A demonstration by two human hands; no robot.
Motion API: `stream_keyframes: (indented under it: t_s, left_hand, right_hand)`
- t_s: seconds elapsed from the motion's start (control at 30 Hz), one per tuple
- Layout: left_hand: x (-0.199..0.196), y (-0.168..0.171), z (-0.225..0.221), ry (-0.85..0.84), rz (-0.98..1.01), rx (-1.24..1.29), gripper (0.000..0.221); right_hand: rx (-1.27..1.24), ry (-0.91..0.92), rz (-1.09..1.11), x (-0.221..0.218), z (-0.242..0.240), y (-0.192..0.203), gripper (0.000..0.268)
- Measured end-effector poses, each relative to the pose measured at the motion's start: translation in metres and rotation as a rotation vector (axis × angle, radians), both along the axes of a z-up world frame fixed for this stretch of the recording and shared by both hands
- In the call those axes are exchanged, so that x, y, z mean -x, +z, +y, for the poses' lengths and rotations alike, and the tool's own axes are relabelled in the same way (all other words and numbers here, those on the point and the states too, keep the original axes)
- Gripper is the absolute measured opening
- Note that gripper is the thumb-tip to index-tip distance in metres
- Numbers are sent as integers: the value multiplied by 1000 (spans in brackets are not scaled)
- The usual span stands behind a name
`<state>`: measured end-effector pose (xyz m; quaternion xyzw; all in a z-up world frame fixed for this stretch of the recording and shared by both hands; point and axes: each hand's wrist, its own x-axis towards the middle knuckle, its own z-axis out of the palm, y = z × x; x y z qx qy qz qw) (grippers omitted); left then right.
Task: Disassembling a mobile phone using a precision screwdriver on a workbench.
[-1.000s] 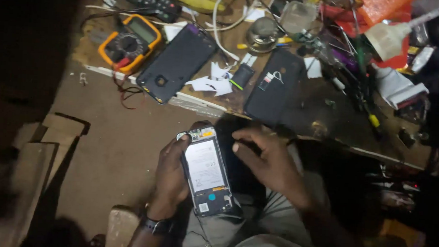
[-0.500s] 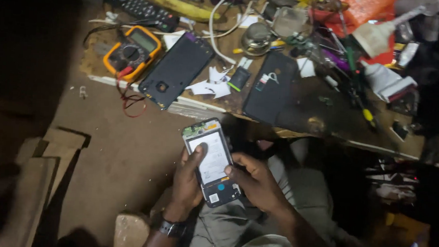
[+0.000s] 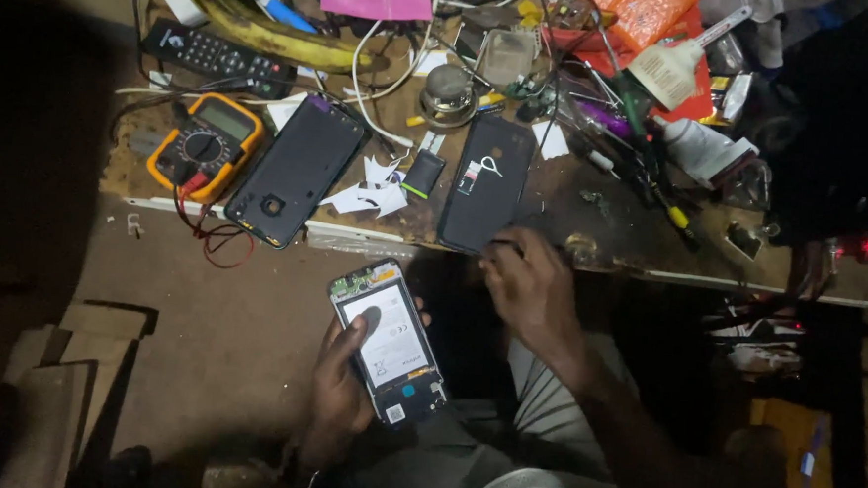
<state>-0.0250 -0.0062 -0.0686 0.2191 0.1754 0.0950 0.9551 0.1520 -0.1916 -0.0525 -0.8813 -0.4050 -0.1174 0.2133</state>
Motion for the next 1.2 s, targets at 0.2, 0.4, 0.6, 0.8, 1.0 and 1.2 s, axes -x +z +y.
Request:
stream_keyframes:
  t_s: [0.2,0.4,0.6,0.8,1.0,1.2]
  left_hand:
    - [-6,30,-2,23,202,-51,70]
    - [1,3,-2,-26,-32,-42,66]
    - [-3,9,-5,12,90,-3,71]
    - [-2,-6,-5,11,-92,56,70]
    - [-8,26,-9,77,62,-23,61]
    - [-1,-1,-6,-39,17,83,72]
  right_hand:
    - [-48,-53,47,-5,-30,9,20]
    - [-160,66,152,-8,-45,21,14]
    - [-2,-2,191,-9,-42,-3,35]
    - [-48,24,113,-5,-22,-17,31]
    - [-257,137,107,16,0,22,11]
    - [-236,62,253,44,-18,19,18]
